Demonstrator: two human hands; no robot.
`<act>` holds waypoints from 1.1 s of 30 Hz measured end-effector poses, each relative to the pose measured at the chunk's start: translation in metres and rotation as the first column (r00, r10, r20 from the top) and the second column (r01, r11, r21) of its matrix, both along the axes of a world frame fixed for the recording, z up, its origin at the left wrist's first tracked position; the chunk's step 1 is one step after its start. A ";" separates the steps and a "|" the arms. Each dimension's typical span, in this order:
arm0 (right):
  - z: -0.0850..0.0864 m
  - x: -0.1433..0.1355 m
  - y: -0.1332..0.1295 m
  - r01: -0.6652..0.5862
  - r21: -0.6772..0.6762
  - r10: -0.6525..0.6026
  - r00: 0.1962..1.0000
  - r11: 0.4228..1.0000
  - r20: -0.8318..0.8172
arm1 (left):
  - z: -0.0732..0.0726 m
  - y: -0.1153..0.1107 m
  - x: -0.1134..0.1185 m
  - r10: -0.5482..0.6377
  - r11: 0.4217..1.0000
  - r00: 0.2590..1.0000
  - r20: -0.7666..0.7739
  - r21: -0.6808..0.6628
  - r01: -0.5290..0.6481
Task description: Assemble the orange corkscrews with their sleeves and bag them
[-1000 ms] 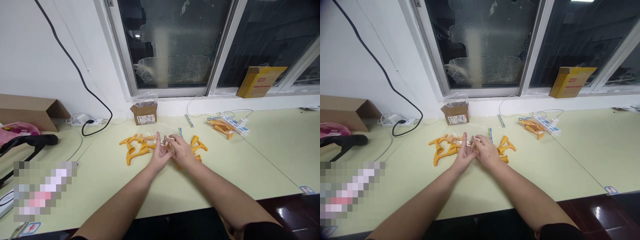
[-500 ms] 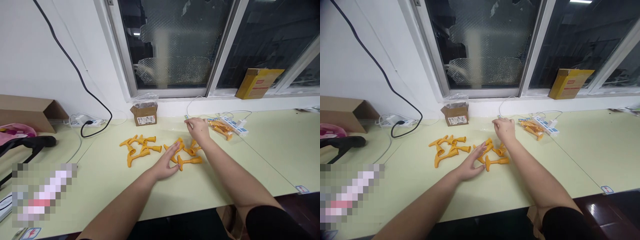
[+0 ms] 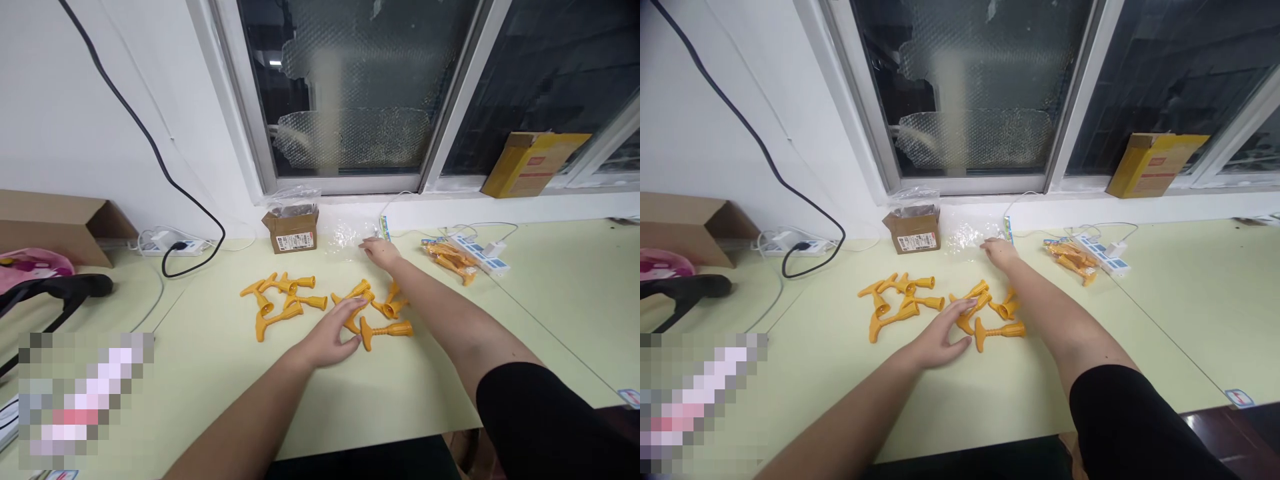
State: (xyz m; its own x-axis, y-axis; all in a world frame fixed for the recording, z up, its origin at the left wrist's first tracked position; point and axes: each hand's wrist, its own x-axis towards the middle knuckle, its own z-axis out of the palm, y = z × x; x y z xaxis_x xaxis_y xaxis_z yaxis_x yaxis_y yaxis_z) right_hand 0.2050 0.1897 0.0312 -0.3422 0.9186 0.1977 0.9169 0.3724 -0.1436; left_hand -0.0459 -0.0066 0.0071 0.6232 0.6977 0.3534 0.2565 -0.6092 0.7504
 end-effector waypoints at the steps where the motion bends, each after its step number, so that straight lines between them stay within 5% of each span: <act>1: -0.007 0.000 0.004 -0.018 -0.038 0.019 1.000 0.999 0.013 | 0.001 0.000 0.000 -0.001 1.000 1.000 -0.005 -0.003 0.001; 18: -0.030 0.007 0.014 -0.029 -0.149 0.031 0.999 0.988 0.016 | 0.008 -0.003 -0.001 -0.003 0.999 0.998 -0.061 -0.040 0.001; 24: -0.016 0.049 -0.003 0.179 -0.025 -0.180 0.983 0.983 -0.026 | 0.004 -0.001 0.000 -0.008 1.000 0.998 -0.055 -0.024 0.007; 26: -0.013 0.079 -0.011 0.387 0.058 -0.386 0.922 0.920 -0.033 | 0.004 -0.001 0.001 -0.008 1.000 0.999 -0.050 -0.008 0.007; 28: -0.012 0.112 -0.020 0.600 0.118 -0.600 0.799 0.792 -0.033 | 0.003 0.000 0.001 -0.006 1.000 0.999 -0.051 0.003 0.006; 31: -0.012 0.155 -0.032 0.793 0.021 -0.793 0.609 0.609 0.004 | 0.001 0.003 0.001 -0.003 1.000 0.999 -0.049 0.021 0.004; 33: -0.012 0.173 -0.040 0.820 -0.096 -0.819 0.571 0.565 0.059 | 0.000 0.005 0.001 0.007 0.999 0.999 -0.050 0.034 -0.005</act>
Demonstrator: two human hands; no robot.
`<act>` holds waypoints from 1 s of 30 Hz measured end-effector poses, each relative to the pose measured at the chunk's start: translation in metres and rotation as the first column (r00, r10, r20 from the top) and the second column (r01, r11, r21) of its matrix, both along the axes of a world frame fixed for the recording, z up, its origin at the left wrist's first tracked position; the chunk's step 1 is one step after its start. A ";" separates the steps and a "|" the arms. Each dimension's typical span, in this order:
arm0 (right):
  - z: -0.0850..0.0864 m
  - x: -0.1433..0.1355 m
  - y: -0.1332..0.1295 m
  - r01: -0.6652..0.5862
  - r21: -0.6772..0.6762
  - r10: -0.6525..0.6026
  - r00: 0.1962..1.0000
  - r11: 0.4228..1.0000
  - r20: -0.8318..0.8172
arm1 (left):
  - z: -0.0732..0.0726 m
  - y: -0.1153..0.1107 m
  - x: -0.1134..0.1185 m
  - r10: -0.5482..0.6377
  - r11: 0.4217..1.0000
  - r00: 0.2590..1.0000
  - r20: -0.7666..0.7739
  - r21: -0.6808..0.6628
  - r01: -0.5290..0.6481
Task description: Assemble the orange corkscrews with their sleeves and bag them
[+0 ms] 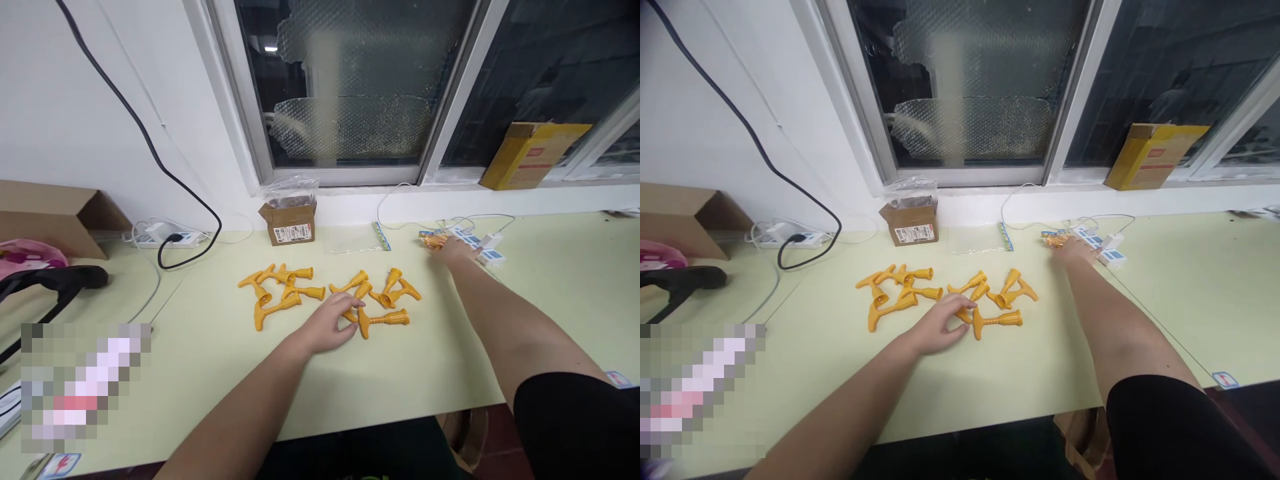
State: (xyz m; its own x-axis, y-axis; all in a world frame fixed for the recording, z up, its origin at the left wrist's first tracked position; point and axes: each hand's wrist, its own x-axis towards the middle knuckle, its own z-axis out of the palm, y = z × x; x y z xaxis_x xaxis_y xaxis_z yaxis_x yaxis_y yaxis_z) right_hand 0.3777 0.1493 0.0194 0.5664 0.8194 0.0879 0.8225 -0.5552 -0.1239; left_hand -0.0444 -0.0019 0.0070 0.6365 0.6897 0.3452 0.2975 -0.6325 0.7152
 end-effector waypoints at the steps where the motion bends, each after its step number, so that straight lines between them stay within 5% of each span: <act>1: 0.000 0.005 -0.004 -0.004 -0.018 0.004 1.000 1.000 -0.011 | -0.001 0.001 0.000 0.007 1.000 1.000 -0.002 0.006 -0.007; 8: -0.004 0.006 -0.031 -0.122 0.094 0.122 0.993 0.988 0.008 | -0.005 0.004 0.003 0.052 0.997 0.999 -0.008 0.054 -0.051; 15: -0.001 0.010 -0.045 -0.056 0.223 0.079 0.992 0.973 -0.098 | -0.014 0.009 0.004 0.096 0.987 0.995 -0.017 0.133 -0.093; 23: 0.013 0.006 -0.058 -0.076 0.501 0.232 0.939 0.862 -0.255 | -0.019 0.009 0.007 0.138 0.967 0.990 -0.006 0.216 -0.133; 30: 0.032 -0.037 -0.069 -0.187 0.589 0.410 0.872 0.786 -0.269 | -0.021 0.010 0.008 0.130 0.961 0.991 0.002 0.244 -0.127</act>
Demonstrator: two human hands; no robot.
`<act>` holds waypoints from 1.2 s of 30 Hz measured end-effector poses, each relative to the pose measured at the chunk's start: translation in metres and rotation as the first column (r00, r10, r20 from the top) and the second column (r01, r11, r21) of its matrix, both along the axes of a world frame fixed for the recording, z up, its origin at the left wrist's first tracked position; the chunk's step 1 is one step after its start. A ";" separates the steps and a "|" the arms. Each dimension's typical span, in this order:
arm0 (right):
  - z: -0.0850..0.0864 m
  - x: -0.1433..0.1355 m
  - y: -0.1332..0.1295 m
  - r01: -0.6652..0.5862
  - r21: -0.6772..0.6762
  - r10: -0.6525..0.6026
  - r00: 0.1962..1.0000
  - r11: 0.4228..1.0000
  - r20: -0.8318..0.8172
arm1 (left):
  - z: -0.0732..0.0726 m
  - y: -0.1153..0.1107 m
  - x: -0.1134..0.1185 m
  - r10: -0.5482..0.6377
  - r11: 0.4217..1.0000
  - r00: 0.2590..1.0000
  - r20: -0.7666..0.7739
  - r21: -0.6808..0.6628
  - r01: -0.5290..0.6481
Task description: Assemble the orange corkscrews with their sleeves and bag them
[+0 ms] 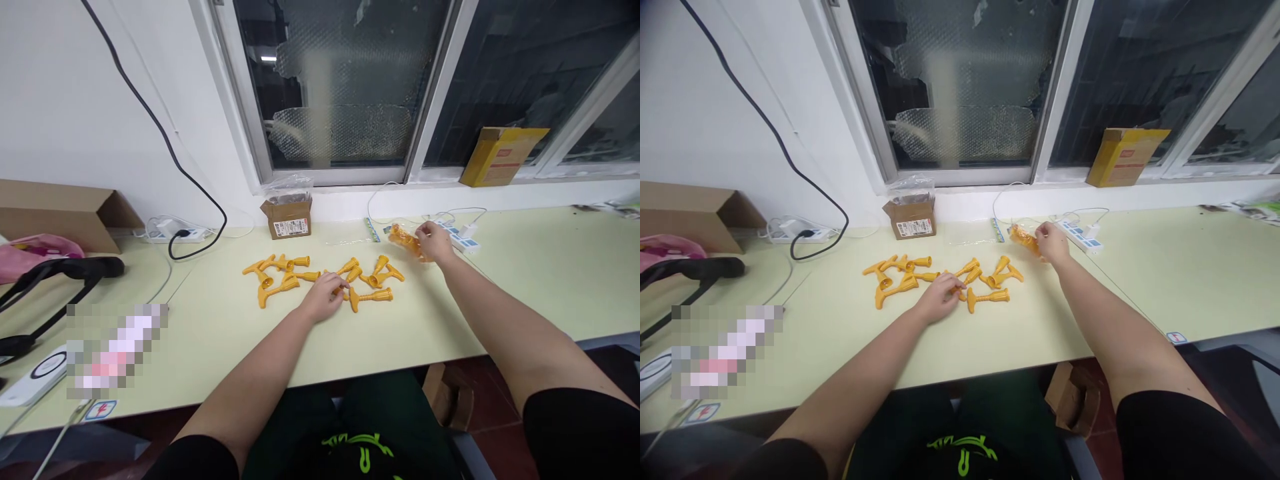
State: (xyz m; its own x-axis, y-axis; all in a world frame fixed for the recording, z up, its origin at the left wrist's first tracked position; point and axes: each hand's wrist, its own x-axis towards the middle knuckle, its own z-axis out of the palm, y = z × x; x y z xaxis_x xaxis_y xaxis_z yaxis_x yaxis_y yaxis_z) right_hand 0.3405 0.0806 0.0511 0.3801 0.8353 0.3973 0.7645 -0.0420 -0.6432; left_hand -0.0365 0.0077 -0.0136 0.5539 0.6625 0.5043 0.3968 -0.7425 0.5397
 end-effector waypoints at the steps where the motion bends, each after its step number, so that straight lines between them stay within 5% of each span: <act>1: 0.003 -0.009 -0.001 -0.038 0.015 0.038 0.999 0.999 -0.003 | 0.000 0.000 0.000 0.002 1.000 1.000 0.007 0.000 -0.002; 9: 0.025 -0.095 -0.012 -0.330 0.208 0.357 0.928 0.921 -0.108 | 0.002 0.003 -0.002 0.065 0.997 0.991 0.114 -0.050 -0.060; 13: 0.029 -0.140 -0.025 -0.403 0.303 0.503 0.732 0.863 -0.460 | 0.000 0.004 -0.001 0.131 0.972 0.955 0.266 -0.225 -0.071; 17: 0.025 -0.177 -0.042 -0.387 0.368 0.517 0.417 0.846 -0.748 | -0.008 0.009 0.005 0.228 0.821 0.794 0.564 -0.549 0.154; 21: 0.007 -0.201 -0.050 -0.322 0.379 0.465 0.255 0.868 -0.848 | -0.007 0.012 0.008 0.305 0.610 0.618 0.724 -0.647 0.458; 27: -0.025 -0.210 -0.045 -0.350 0.445 0.492 0.054 0.824 -0.869 | 0.009 0.008 0.001 0.432 0.566 0.481 0.763 -0.644 0.514; 32: -0.028 -0.184 -0.050 -0.550 0.439 0.491 -0.059 0.711 -0.869 | 0.015 0.008 -0.001 0.467 0.567 0.520 0.715 -0.694 0.444; 36: -0.027 -0.164 -0.049 -0.614 0.383 0.465 -0.029 0.690 -0.885 | 0.012 0.013 -0.006 0.516 0.525 0.618 0.594 -0.789 0.320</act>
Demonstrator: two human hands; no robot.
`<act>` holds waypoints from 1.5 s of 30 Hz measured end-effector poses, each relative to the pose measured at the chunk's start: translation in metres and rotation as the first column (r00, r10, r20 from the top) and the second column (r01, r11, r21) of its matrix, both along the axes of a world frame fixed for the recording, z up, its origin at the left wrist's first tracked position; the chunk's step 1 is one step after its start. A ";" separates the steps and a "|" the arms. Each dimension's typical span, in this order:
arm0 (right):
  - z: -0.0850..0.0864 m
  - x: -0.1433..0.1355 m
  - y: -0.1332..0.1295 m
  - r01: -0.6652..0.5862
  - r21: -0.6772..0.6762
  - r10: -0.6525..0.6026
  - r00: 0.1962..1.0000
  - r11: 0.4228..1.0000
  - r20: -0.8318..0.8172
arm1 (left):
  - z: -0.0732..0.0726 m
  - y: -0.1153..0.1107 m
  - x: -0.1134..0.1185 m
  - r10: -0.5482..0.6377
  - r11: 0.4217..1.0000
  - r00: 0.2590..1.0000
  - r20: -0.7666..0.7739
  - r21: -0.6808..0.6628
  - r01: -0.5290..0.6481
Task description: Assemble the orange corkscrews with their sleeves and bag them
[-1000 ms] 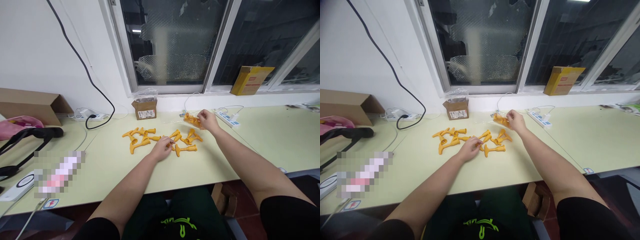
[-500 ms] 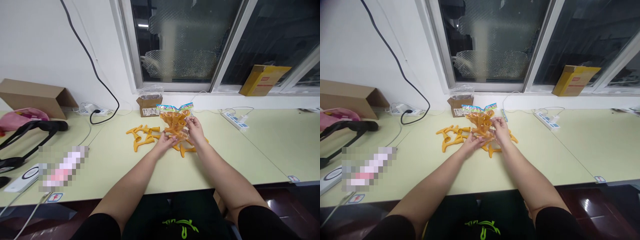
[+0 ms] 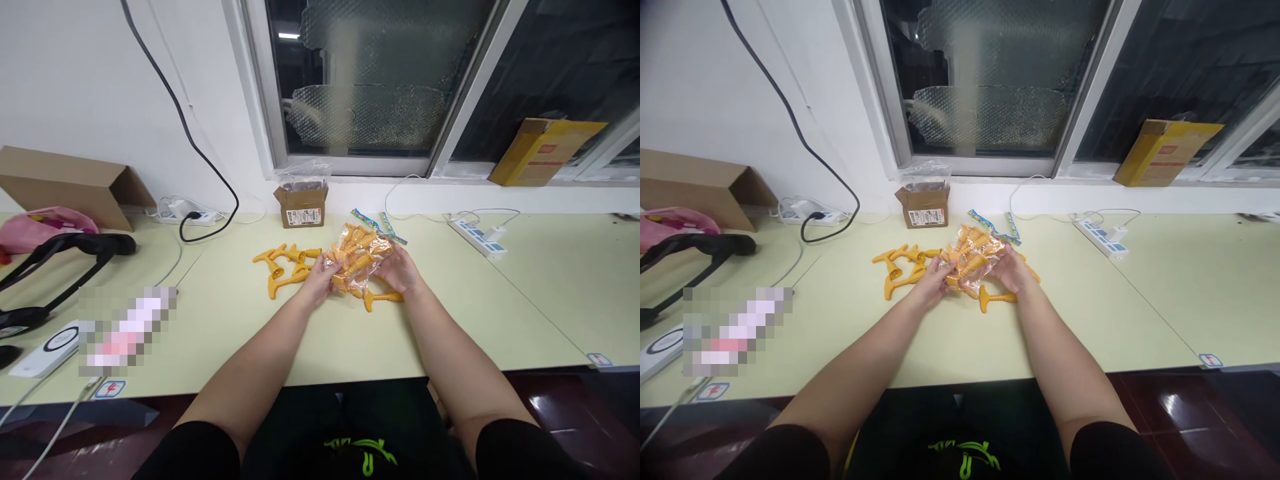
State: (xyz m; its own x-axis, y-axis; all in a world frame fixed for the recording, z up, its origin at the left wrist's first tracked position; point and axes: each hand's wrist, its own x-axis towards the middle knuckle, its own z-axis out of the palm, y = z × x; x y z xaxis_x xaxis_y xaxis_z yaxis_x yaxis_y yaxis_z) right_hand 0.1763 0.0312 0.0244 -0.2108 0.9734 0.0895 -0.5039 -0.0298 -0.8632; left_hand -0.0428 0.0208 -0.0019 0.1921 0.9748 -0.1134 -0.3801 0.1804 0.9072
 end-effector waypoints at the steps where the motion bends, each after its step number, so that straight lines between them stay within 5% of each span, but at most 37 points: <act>1: 0.000 0.002 0.002 0.033 -0.007 -0.033 0.999 0.999 0.023 | -0.001 0.001 -0.002 -0.006 1.000 0.999 -0.032 -0.009 0.005; 6: -0.001 -0.002 0.008 0.291 -0.016 -0.286 0.949 0.957 0.136 | -0.007 0.006 -0.005 -0.034 0.999 0.985 -0.167 0.022 0.038; 16: 0.024 -0.014 -0.001 0.485 0.169 -0.487 0.873 0.858 -0.033 | -0.014 0.001 -0.001 -0.094 0.978 0.957 -0.273 0.156 0.140; 28: 0.045 -0.018 0.024 0.400 0.217 -0.433 0.892 0.891 0.133 | -0.009 -0.005 -0.004 0.010 0.970 0.915 -0.404 0.224 0.089; 33: 0.062 -0.011 0.038 0.413 0.214 -0.452 0.872 0.885 0.190 | -0.004 -0.004 -0.009 0.154 0.949 0.825 -0.544 0.315 0.030; 45: 0.062 0.026 0.061 0.471 0.133 -0.486 0.865 0.872 0.127 | -0.009 -0.008 -0.010 0.210 0.854 0.626 -0.751 0.453 0.257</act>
